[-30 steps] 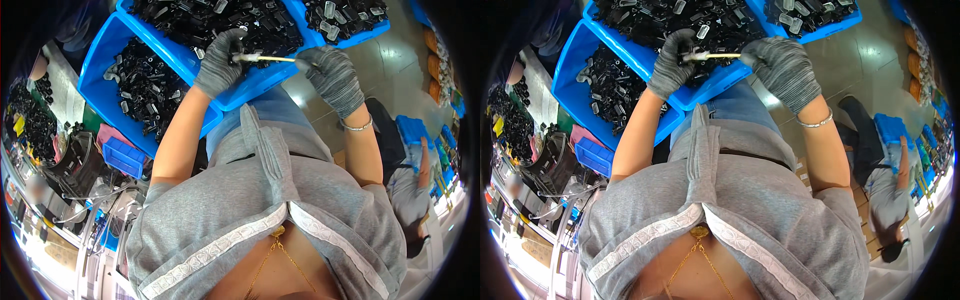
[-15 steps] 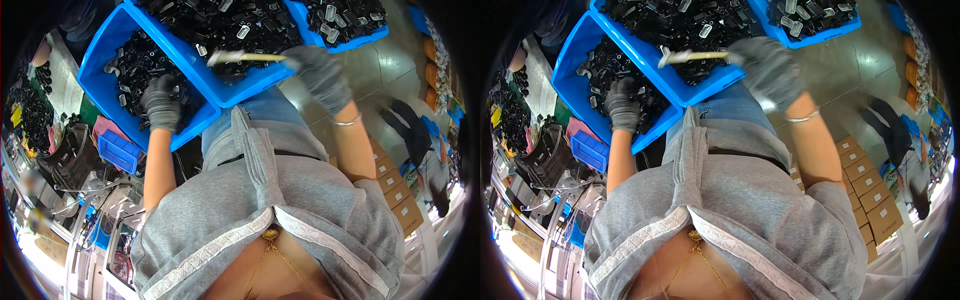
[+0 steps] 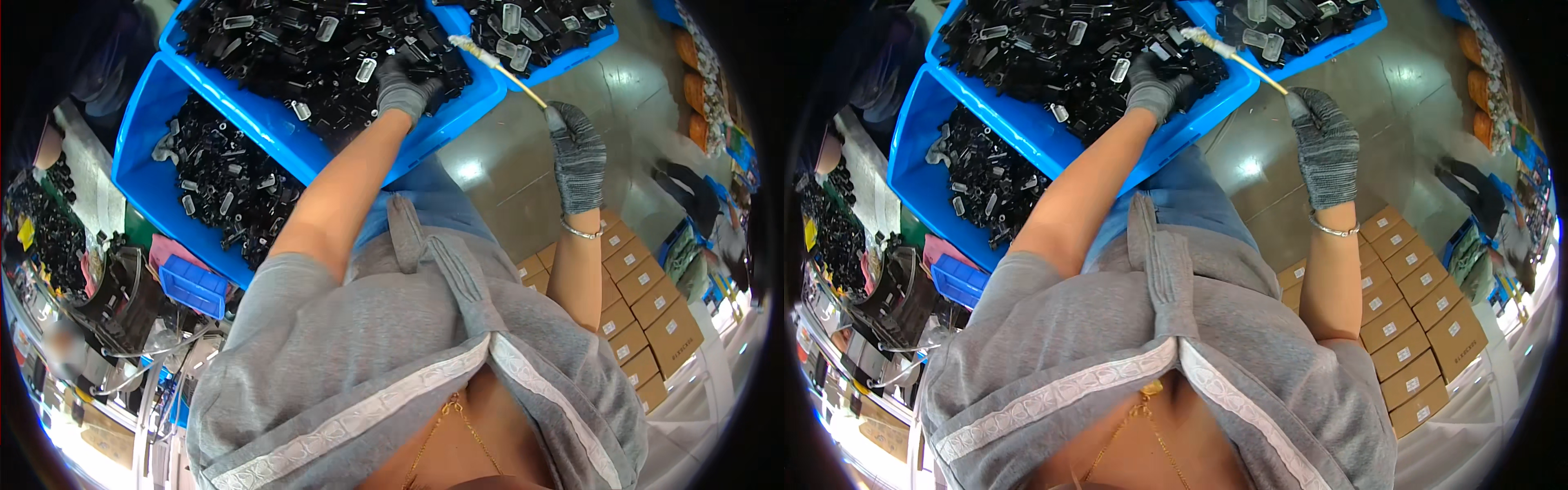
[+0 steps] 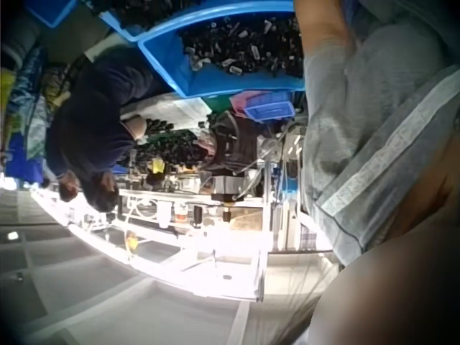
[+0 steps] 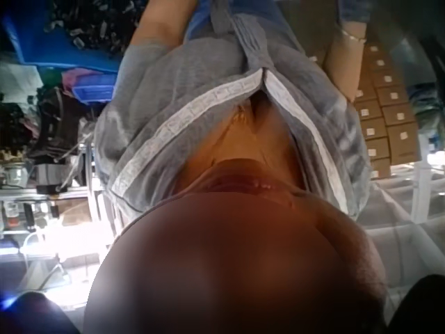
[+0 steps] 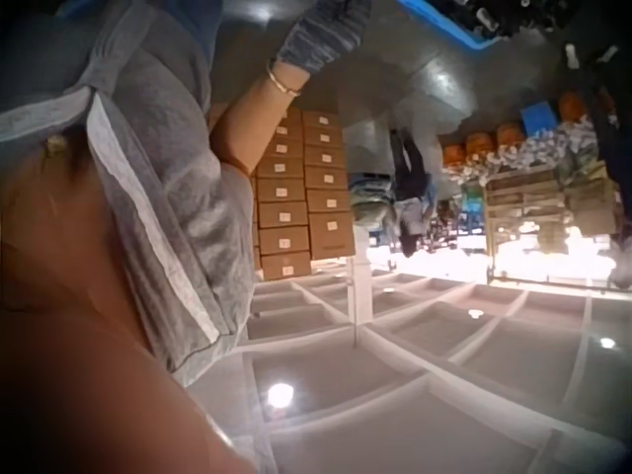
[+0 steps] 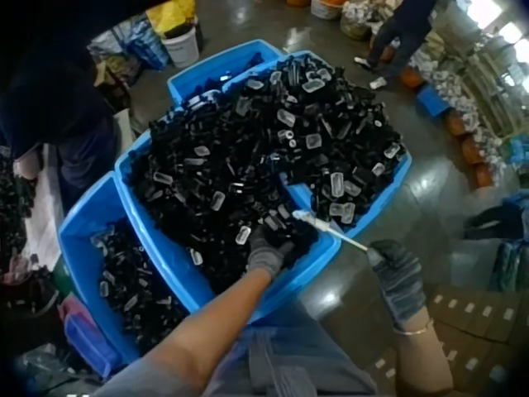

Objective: Applying a liquid to small black plastic components using a hand-held brush.

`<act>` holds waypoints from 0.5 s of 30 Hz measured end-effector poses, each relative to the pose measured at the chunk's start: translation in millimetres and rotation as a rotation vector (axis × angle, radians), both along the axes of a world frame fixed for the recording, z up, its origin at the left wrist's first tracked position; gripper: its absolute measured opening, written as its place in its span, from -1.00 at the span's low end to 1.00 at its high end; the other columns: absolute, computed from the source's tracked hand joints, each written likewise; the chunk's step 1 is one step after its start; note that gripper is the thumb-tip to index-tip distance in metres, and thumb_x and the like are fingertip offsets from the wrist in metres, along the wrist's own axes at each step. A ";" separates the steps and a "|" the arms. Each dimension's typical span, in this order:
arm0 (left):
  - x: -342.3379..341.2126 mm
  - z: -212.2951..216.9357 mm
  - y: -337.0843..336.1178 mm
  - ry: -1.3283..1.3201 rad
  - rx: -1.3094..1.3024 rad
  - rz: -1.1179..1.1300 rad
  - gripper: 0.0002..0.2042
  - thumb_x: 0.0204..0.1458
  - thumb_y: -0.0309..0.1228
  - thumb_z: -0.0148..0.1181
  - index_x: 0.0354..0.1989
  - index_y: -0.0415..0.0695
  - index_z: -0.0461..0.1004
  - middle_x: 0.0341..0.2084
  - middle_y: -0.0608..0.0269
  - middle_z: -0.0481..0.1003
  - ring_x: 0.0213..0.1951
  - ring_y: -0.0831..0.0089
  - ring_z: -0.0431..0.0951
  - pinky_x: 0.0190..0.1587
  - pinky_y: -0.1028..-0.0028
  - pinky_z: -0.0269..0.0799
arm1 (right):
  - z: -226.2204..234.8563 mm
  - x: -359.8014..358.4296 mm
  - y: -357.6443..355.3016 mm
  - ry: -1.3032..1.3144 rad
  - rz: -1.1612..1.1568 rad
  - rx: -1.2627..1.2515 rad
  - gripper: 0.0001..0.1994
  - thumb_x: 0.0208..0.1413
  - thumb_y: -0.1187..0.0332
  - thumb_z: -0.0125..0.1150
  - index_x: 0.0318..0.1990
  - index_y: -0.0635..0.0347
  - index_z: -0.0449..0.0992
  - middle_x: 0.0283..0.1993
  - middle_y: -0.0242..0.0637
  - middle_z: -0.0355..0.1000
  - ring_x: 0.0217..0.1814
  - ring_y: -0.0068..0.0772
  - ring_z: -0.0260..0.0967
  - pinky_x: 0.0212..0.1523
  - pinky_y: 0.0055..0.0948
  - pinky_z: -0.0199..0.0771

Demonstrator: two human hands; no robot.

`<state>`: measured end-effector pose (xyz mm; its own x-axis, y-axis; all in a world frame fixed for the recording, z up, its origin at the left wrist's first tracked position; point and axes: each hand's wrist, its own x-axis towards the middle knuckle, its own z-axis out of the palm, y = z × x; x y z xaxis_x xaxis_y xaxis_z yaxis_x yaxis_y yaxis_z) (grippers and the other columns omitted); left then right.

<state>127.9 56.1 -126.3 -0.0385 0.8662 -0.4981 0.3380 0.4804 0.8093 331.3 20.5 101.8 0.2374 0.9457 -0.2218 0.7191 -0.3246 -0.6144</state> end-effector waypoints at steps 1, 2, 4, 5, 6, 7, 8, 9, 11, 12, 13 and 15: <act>12.2 -10.3 -1.2 -0.013 -0.002 -0.016 -0.18 -0.30 -0.35 0.54 0.20 -0.19 0.22 0.14 -0.02 0.33 0.13 0.16 0.38 0.18 0.29 0.33 | -0.8 3.0 -5.1 0.013 -0.007 -0.002 -0.77 0.17 0.28 0.24 -0.14 0.26 0.58 -0.34 -0.30 0.51 -0.33 -0.59 0.35 -0.20 -0.54 0.40; 21.8 -20.2 -3.1 0.031 -0.033 0.206 -0.15 -0.37 -0.40 0.57 0.18 -0.20 0.21 0.12 0.01 0.33 0.10 0.20 0.39 0.17 0.33 0.34 | -2.3 4.6 -8.6 0.002 -0.018 -0.003 -0.77 0.17 0.28 0.24 -0.14 0.26 0.58 -0.34 -0.30 0.51 -0.33 -0.59 0.35 -0.20 -0.54 0.40; 35.9 -13.3 -7.2 0.070 -0.077 0.411 -0.12 -0.43 -0.45 0.60 0.17 -0.22 0.20 0.11 0.03 0.34 0.08 0.24 0.39 0.16 0.36 0.35 | -4.4 11.8 -18.7 0.059 -0.048 -0.002 -0.78 0.17 0.30 0.23 -0.15 0.27 0.58 -0.34 -0.31 0.52 -0.33 -0.61 0.35 -0.20 -0.55 0.40; 37.5 -9.5 -10.4 0.069 -0.085 0.405 -0.10 -0.43 -0.45 0.60 0.18 -0.21 0.18 0.10 0.02 0.35 0.07 0.24 0.40 0.16 0.38 0.35 | -4.0 14.3 -21.1 0.050 -0.056 -0.006 -0.78 0.17 0.30 0.23 -0.15 0.27 0.58 -0.34 -0.31 0.52 -0.33 -0.61 0.35 -0.20 -0.55 0.40; 33.1 -3.5 -10.1 0.075 -0.088 0.407 -0.09 -0.42 -0.44 0.60 0.19 -0.20 0.16 0.09 0.00 0.35 0.06 0.23 0.40 0.16 0.39 0.35 | -3.1 13.0 -20.6 0.034 -0.057 -0.014 -0.78 0.17 0.30 0.23 -0.15 0.27 0.58 -0.34 -0.32 0.52 -0.33 -0.61 0.35 -0.20 -0.56 0.40; 32.0 -19.1 -11.3 0.134 -0.038 0.412 -0.22 -0.35 -0.45 0.56 0.13 -0.21 0.27 0.00 0.03 0.43 -0.03 0.25 0.47 0.08 0.40 0.41 | -2.2 11.9 -20.0 0.019 -0.056 -0.021 -0.79 0.17 0.31 0.23 -0.15 0.27 0.58 -0.34 -0.33 0.52 -0.32 -0.62 0.34 -0.20 -0.56 0.40; 24.4 -24.4 -9.9 0.132 -0.036 0.416 -0.22 -0.35 -0.45 0.56 0.13 -0.21 0.27 0.00 0.03 0.43 -0.03 0.25 0.47 0.08 0.40 0.41 | -2.5 11.4 -20.2 0.017 -0.052 -0.019 -0.79 0.17 0.31 0.23 -0.15 0.27 0.58 -0.34 -0.33 0.52 -0.32 -0.62 0.34 -0.20 -0.56 0.40; 15.0 -26.9 -6.4 -0.050 -0.122 0.529 -0.32 -0.31 -0.45 0.53 0.07 -0.22 0.33 -0.07 0.05 0.47 -0.08 0.28 0.49 0.03 0.40 0.45 | -4.4 12.1 -20.0 0.048 -0.053 -0.009 -0.79 0.17 0.31 0.24 -0.15 0.26 0.58 -0.34 -0.33 0.52 -0.32 -0.62 0.34 -0.20 -0.56 0.40; 9.1 -29.8 -3.5 -0.202 -0.189 0.625 -0.55 -0.21 -0.45 0.48 -0.10 -0.23 0.48 -0.27 0.13 0.55 -0.22 0.34 0.54 -0.13 0.41 0.50 | -4.0 10.5 -18.1 0.074 -0.045 0.005 -0.79 0.17 0.32 0.24 -0.15 0.26 0.58 -0.34 -0.34 0.52 -0.32 -0.63 0.34 -0.20 -0.57 0.40; 10.1 -25.5 -3.8 -0.207 -0.189 0.629 -0.55 -0.21 -0.45 0.48 -0.10 -0.23 0.48 -0.27 0.13 0.55 -0.22 0.34 0.54 -0.13 0.41 0.50 | -3.6 8.0 -18.4 0.081 -0.031 -0.002 -0.80 0.17 0.32 0.24 -0.15 0.26 0.58 -0.35 -0.34 0.52 -0.32 -0.63 0.34 -0.20 -0.57 0.40; 12.1 -21.2 -4.6 -0.202 -0.206 0.620 -0.55 -0.19 -0.44 0.47 -0.08 -0.24 0.47 -0.26 0.13 0.54 -0.22 0.35 0.53 -0.14 0.42 0.49 | -3.7 6.4 -18.1 0.087 -0.017 -0.009 -0.80 0.16 0.33 0.25 -0.15 0.26 0.58 -0.35 -0.34 0.52 -0.32 -0.63 0.34 -0.20 -0.57 0.39; 17.4 -13.9 -6.1 -0.198 -0.230 0.617 -0.55 -0.17 -0.43 0.46 -0.07 -0.24 0.46 -0.26 0.13 0.54 -0.23 0.36 0.52 -0.15 0.43 0.48 | -6.8 5.4 -19.5 0.085 0.000 -0.020 -0.80 0.16 0.33 0.25 -0.15 0.25 0.58 -0.35 -0.34 0.52 -0.33 -0.63 0.34 -0.20 -0.57 0.39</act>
